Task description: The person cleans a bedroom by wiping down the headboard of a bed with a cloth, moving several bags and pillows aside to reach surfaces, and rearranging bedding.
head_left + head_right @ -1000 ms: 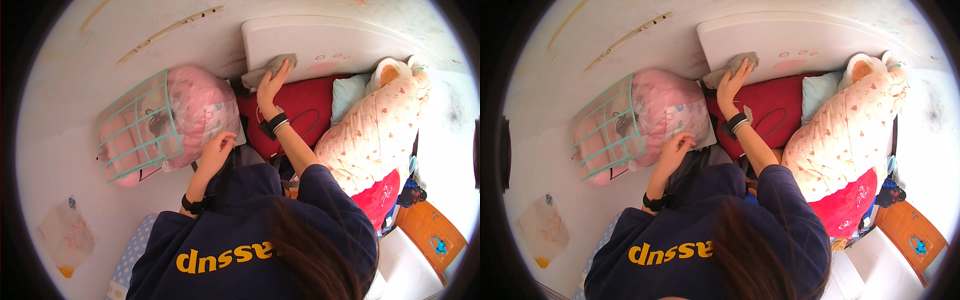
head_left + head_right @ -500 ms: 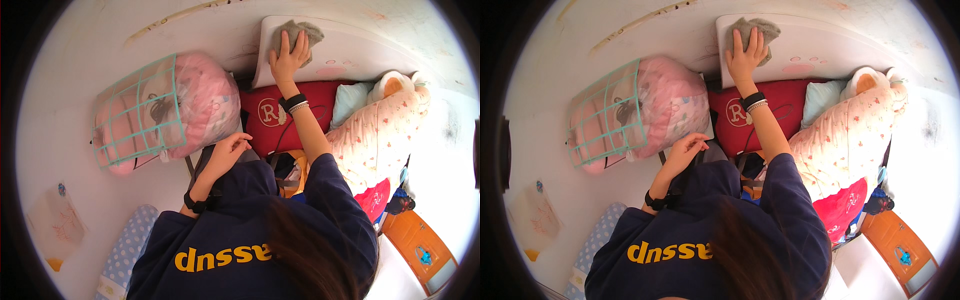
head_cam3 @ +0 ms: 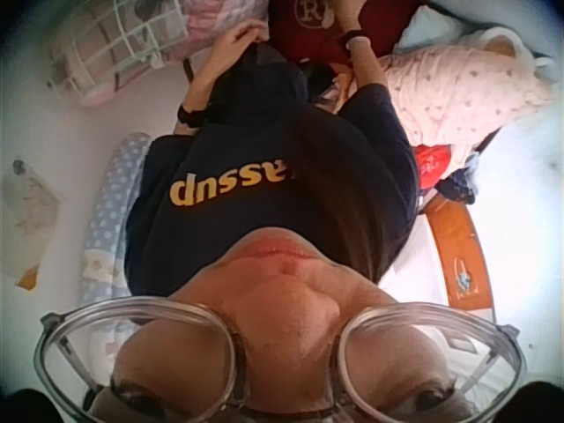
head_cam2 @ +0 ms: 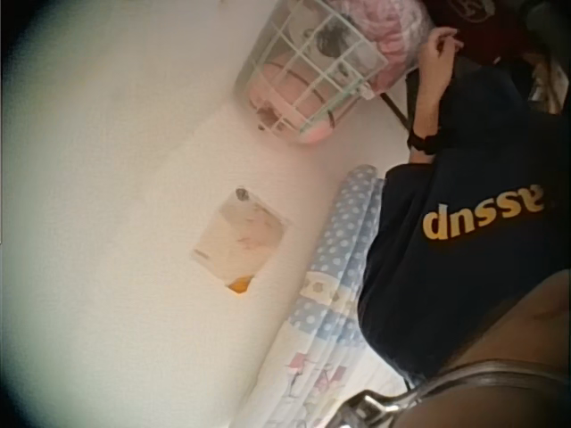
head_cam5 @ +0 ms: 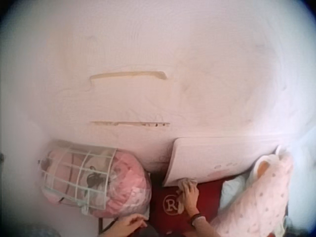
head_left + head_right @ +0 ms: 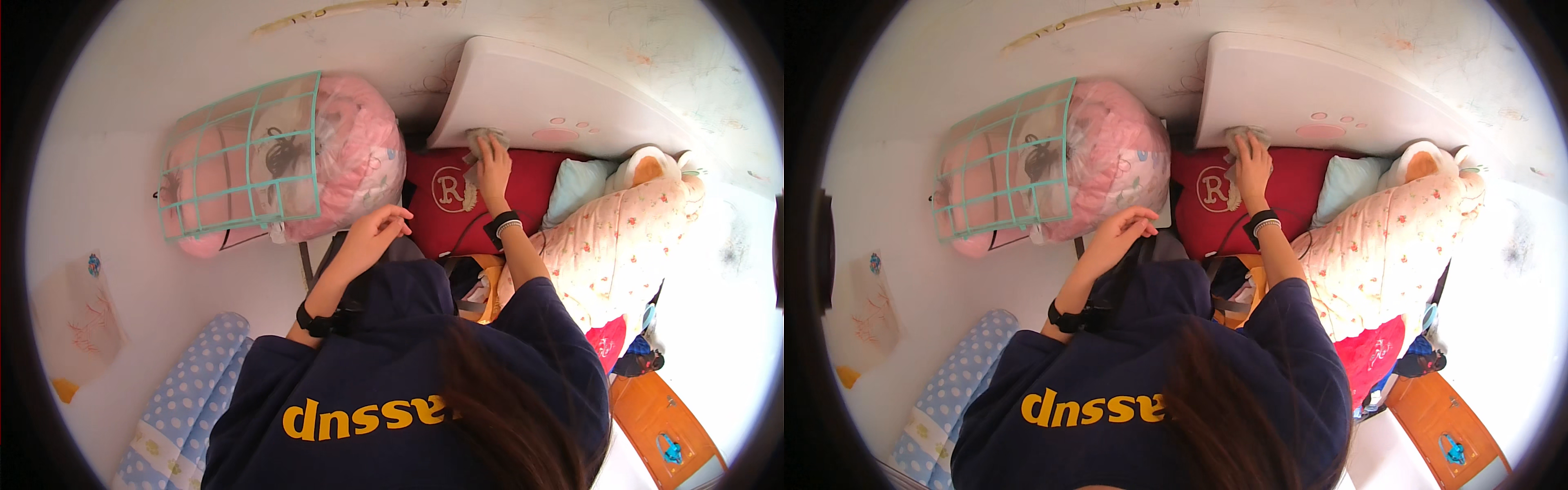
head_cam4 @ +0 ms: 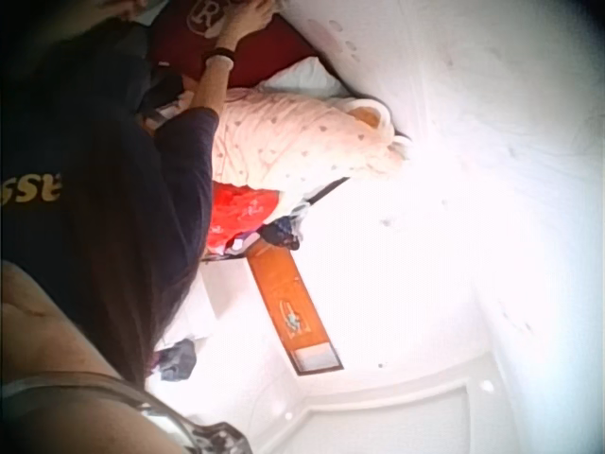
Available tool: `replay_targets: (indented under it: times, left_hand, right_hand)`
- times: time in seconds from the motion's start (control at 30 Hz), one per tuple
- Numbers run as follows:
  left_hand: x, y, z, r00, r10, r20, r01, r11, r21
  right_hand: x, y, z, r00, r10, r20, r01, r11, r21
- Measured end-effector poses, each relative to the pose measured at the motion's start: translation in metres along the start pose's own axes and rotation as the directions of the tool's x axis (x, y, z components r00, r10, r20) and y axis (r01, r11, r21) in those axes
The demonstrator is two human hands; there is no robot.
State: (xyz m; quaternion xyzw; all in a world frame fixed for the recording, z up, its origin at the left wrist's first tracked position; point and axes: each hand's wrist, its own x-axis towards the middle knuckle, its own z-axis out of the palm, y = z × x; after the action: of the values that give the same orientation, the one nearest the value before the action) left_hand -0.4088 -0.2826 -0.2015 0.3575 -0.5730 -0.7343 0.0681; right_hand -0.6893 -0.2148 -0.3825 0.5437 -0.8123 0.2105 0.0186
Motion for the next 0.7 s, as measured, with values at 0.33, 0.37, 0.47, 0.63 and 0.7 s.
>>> replay_targets:
  times: [0.33, 0.37, 0.47, 0.63, 0.7]
  left_hand:
    - [-0.012, -0.013, -0.014, 0.997, 0.053, -0.054, -0.052, 0.999, 0.01]
    - [-0.012, -0.015, -0.016, 0.997, 0.057, -0.058, -0.057, 0.998, 0.003]
    - [-0.012, -0.018, -0.02, 0.994, 0.083, -0.068, -0.085, 0.996, -0.024]
    - [-0.017, -0.027, -0.026, 0.999, 0.039, -0.035, -0.039, 0.999, -0.01]
    - [-0.02, -0.025, -0.026, 0.998, 0.033, -0.052, -0.032, 0.999, 0.003]
  right_hand:
    - [0.135, -0.011, -0.152, 0.733, 0.165, -0.66, -0.06, 0.982, 0.178]
    - [0.142, -0.013, -0.15, 0.735, 0.156, -0.66, -0.053, 0.983, 0.174]
    - [0.154, -0.026, -0.143, 0.809, 0.056, -0.585, -0.06, 0.998, 0.013]
    - [0.139, -0.09, -0.111, 0.889, -0.08, -0.45, 0.151, 0.981, 0.124]
    - [0.134, -0.119, -0.102, 0.917, -0.148, -0.37, 0.195, 0.976, 0.092]
